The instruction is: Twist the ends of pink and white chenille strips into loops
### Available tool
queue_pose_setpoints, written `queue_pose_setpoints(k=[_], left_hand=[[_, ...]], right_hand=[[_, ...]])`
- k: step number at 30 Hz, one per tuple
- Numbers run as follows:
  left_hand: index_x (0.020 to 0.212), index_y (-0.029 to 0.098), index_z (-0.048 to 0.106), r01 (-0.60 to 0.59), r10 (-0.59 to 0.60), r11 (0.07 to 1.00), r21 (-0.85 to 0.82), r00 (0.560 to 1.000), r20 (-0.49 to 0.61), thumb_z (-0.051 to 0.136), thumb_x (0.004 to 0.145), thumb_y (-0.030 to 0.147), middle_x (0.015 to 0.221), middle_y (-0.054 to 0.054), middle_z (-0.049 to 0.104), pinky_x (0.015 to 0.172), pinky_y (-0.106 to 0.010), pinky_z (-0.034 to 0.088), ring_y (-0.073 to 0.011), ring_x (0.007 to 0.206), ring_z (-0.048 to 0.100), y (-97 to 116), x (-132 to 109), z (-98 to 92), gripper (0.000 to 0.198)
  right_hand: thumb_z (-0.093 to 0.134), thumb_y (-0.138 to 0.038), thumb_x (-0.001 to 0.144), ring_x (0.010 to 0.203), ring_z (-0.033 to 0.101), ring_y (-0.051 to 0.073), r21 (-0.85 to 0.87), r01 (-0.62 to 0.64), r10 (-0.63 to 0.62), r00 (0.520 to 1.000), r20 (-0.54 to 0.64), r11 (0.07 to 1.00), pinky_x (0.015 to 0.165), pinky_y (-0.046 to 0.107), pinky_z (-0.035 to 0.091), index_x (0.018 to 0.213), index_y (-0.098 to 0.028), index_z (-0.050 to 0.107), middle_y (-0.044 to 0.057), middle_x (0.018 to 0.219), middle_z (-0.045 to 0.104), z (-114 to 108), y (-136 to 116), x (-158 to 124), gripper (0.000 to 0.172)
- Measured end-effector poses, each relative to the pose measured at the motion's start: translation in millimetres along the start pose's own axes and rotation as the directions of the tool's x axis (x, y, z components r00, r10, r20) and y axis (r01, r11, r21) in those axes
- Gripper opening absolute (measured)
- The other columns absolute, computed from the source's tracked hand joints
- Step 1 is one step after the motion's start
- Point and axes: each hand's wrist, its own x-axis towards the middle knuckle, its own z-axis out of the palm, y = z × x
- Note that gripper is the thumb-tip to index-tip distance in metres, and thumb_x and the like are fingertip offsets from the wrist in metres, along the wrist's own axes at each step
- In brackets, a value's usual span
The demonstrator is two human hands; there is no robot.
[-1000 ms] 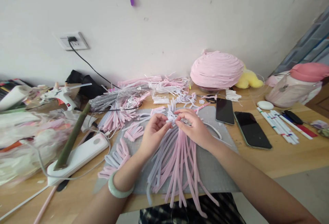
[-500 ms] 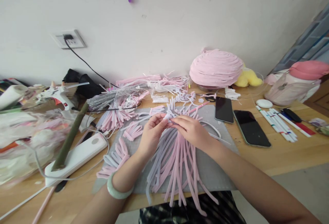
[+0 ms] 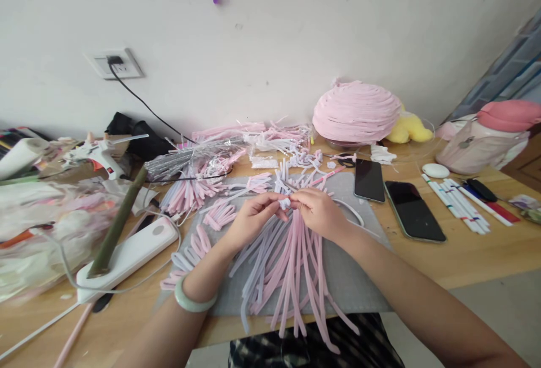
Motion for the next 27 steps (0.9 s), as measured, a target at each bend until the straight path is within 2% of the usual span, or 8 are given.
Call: queue_pose_setpoints(k=[5,9,13,16,19,21,24,27], left_hand=[[0.081,0.016,0.058,0.096,-0.039,0.976,0.195,0.96,-0.276,0.05,0.078,0.035,0.053,0.004,0.055,0.055,-0.022,0.04,-0.0108,0.051,0.053,4,0,2.8,0.021],[0.076,0.017,0.055,0.105,-0.03,0.947,0.305,0.97,-0.242,0.056,0.073,0.042,0.053,0.005,0.053,0.048,-0.02,0.038,-0.0102,0.046,0.052,5,-4,6.3,0.025],[0.081,0.017,0.062,0.114,-0.036,0.933,0.342,0.974,-0.226,0.053,0.075,0.039,0.052,0.003,0.058,0.052,-0.022,0.042,-0.013,0.05,0.058,4,-6,9.0,0.024],[0.085,0.015,0.064,0.137,-0.074,0.949,0.285,0.972,-0.221,0.054,0.073,0.033,0.058,0.0,0.064,0.056,-0.024,0.046,-0.0157,0.056,0.062,4,-4,9.1,0.024],[0.091,0.013,0.064,0.146,-0.117,0.978,0.146,0.975,-0.19,0.055,0.072,0.028,0.06,-0.001,0.066,0.06,-0.025,0.049,-0.016,0.06,0.063,8,-3,7.1,0.026],[0.093,0.012,0.064,0.112,-0.1,0.991,0.077,0.984,-0.15,0.054,0.073,0.025,0.059,0.0,0.066,0.064,-0.025,0.049,-0.0147,0.06,0.063,11,-3,4.5,0.025],[0.095,0.012,0.064,0.022,-0.015,0.997,0.068,0.995,-0.101,0.052,0.075,0.021,0.059,0.0,0.066,0.065,-0.024,0.049,-0.0134,0.06,0.063,13,-3,-0.4,0.024],[0.096,0.014,0.065,-0.144,0.153,0.971,0.193,0.988,-0.034,0.048,0.078,0.017,0.064,-0.002,0.067,0.066,-0.024,0.049,-0.0128,0.061,0.063,9,-4,-5.4,0.025]], right_hand=[[0.046,-0.016,0.084,0.07,0.056,0.017,-0.19,0.103,-0.115,0.992,-0.052,0.976,0.069,0.028,0.042,0.079,-0.016,0.062,0.006,0.071,0.063,0,-3,0,0.017],[0.043,-0.014,0.085,0.064,0.053,0.017,-0.376,0.24,-0.261,0.965,-0.003,0.895,0.064,0.03,0.039,0.069,-0.014,0.06,0.006,0.065,0.06,2,-7,-1,0.023],[0.042,-0.014,0.086,0.066,0.053,0.017,-0.404,0.23,-0.239,0.971,0.028,0.885,0.065,0.03,0.038,0.07,-0.013,0.059,0.006,0.066,0.06,5,-10,-3,0.024],[0.043,-0.015,0.085,0.069,0.054,0.017,-0.327,0.192,-0.192,0.981,0.032,0.925,0.067,0.031,0.039,0.073,-0.013,0.06,0.007,0.071,0.062,8,-11,-3,0.022],[0.047,-0.016,0.083,0.067,0.055,0.016,-0.095,0.033,-0.034,0.999,-0.001,0.995,0.066,0.029,0.04,0.076,-0.013,0.062,0.006,0.071,0.063,8,-10,-2,0.017],[0.049,-0.017,0.08,0.066,0.055,0.014,0.145,-0.146,0.144,0.989,0.026,0.979,0.063,0.025,0.04,0.076,-0.014,0.063,0.004,0.071,0.063,5,-10,0,0.015],[0.052,-0.022,0.078,0.062,0.053,0.012,0.46,-0.424,0.372,0.906,0.203,0.78,0.058,0.023,0.038,0.071,-0.015,0.064,0.001,0.067,0.062,0,-10,3,0.015],[0.057,-0.028,0.074,0.053,0.047,0.009,0.641,-0.574,0.464,0.811,0.357,0.51,0.054,0.022,0.035,0.066,-0.014,0.063,-0.002,0.058,0.057,0,-11,5,0.017]])
